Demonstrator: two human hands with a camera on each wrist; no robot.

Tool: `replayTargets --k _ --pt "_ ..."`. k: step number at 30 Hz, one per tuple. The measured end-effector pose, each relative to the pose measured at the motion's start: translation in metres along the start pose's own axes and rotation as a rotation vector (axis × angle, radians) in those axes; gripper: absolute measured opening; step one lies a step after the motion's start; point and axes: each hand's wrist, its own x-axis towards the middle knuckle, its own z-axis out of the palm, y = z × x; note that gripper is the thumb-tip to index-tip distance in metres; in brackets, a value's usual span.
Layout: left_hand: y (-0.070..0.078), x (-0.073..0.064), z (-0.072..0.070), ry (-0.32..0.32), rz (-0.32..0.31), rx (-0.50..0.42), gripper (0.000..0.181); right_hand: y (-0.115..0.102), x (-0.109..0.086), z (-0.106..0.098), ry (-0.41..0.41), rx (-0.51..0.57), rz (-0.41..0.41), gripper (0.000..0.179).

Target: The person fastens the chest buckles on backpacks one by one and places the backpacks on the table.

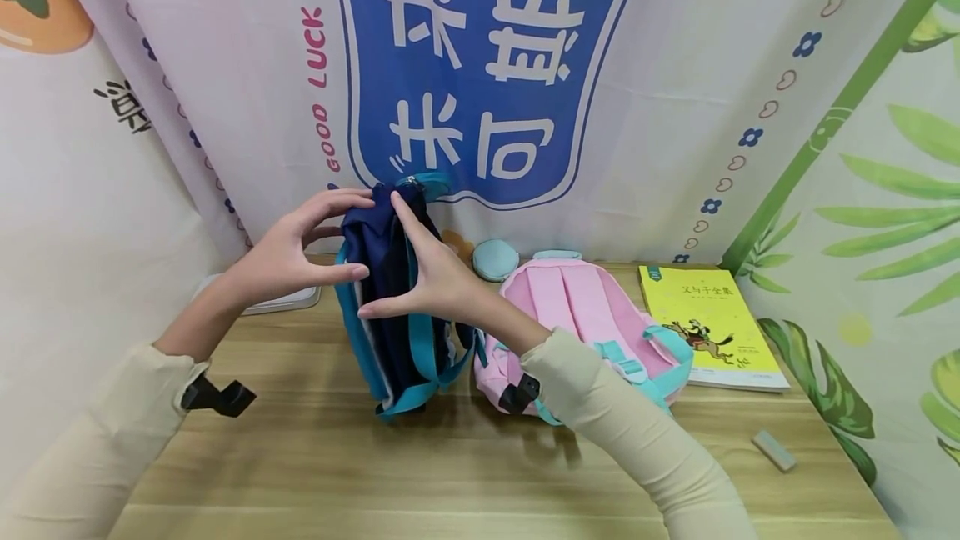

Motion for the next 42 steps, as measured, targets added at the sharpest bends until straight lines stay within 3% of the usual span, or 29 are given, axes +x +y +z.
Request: replayTargets --k 8,20,33,42 --pt "0.003 -0.008 -0.014 -0.028 -0.033 0.06 0.07 0.008 -0.013 -0.001 -0.044 -0.013 0.015 0.126" --pt "-0.002 -0.027 -0.042 -0.052 -0.154 0.034 0.067 0.046 -0.042 0.001 -0.107 -0.034 0.105 0.116" --pt "-0.02 -0.041 -0.058 -0.042 -0.152 0.029 0.066 0.073 -0.057 0.026 -0.227 -0.06 0.149 0.124" --pt "-0.029 -0.053 -0.062 -0.042 -0.181 -0.022 0.067 0.078 -0.062 0.047 -0.282 0.001 0.158 0.129"
